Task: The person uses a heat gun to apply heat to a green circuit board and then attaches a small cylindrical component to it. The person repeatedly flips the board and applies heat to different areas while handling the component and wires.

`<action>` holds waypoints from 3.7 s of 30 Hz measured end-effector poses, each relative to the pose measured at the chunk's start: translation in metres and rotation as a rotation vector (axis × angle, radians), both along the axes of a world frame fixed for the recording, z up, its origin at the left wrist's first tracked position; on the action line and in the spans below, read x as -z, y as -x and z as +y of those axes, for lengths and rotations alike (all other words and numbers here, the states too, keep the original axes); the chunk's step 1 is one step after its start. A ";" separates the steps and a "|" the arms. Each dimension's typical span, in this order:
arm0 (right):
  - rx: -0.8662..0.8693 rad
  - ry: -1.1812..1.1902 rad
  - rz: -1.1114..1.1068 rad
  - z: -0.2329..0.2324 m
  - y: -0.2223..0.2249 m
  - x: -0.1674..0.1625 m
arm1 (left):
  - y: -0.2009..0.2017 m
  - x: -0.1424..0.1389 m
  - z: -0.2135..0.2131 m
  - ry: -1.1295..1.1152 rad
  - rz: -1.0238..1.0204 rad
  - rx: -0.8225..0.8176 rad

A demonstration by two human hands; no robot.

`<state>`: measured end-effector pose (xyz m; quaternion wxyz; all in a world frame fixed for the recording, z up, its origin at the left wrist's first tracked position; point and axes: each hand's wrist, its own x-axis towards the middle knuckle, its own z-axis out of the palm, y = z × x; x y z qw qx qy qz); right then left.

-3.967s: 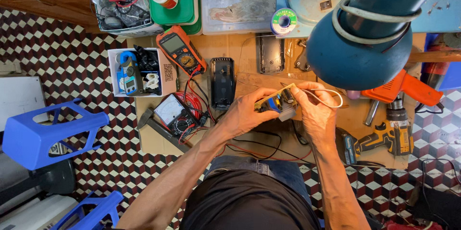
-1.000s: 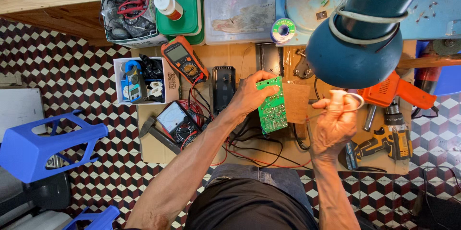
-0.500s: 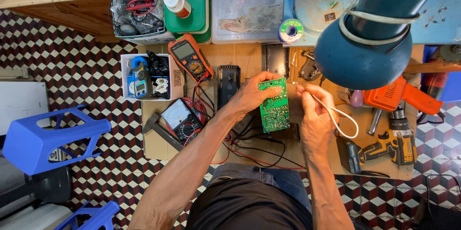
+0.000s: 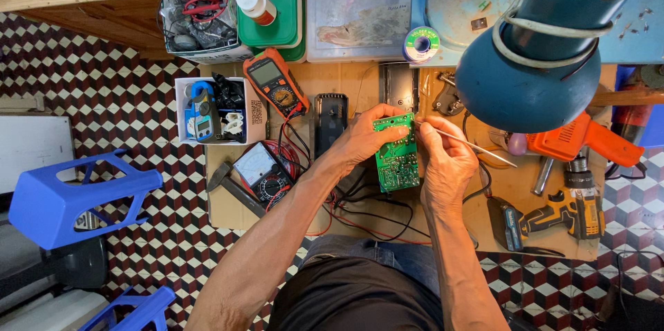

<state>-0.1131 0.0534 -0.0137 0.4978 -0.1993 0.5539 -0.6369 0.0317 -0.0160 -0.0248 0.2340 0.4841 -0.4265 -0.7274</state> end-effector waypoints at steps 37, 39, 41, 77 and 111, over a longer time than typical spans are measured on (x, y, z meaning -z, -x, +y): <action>-0.005 -0.036 0.060 0.000 0.001 0.007 | -0.003 0.007 0.007 0.096 -0.087 -0.013; -0.017 -0.055 0.072 0.000 0.003 0.008 | -0.004 0.005 0.006 0.079 -0.054 -0.007; -0.021 -0.049 0.090 -0.001 0.004 0.009 | -0.005 0.003 0.006 0.080 -0.049 0.005; 0.011 -0.050 0.132 0.004 -0.002 0.001 | -0.007 0.000 0.003 0.041 -0.028 0.043; -0.011 -0.073 0.350 0.008 -0.013 -0.008 | -0.005 0.006 0.005 0.050 0.028 0.020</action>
